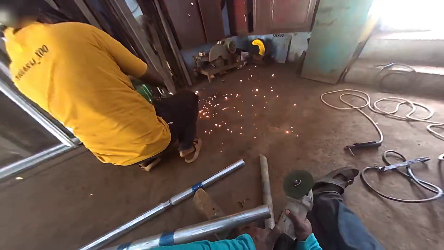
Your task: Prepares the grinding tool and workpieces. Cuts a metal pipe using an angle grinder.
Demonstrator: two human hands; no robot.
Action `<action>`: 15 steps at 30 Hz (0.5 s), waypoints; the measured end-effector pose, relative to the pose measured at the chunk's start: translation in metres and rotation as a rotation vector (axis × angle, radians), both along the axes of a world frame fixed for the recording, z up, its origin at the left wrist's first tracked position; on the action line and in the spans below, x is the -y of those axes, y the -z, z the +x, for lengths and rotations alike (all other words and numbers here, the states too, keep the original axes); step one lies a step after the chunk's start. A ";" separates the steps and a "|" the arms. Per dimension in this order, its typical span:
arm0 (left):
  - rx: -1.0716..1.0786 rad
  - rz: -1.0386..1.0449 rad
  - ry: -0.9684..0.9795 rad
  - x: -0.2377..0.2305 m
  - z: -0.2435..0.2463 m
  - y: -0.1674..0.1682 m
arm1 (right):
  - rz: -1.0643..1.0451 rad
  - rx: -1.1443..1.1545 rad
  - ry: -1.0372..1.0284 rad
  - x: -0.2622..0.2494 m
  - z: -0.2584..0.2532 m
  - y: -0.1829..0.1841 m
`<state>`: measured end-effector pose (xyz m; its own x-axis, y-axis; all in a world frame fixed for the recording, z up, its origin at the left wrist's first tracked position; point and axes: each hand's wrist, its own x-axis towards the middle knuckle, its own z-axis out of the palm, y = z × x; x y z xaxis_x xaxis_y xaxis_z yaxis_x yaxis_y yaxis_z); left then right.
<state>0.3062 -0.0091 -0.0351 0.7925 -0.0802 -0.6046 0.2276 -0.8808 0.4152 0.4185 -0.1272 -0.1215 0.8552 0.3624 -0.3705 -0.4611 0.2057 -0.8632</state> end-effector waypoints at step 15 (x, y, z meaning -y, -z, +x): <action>0.047 0.417 -0.567 -0.128 -0.144 0.075 | -0.670 0.477 -0.249 0.091 0.018 0.000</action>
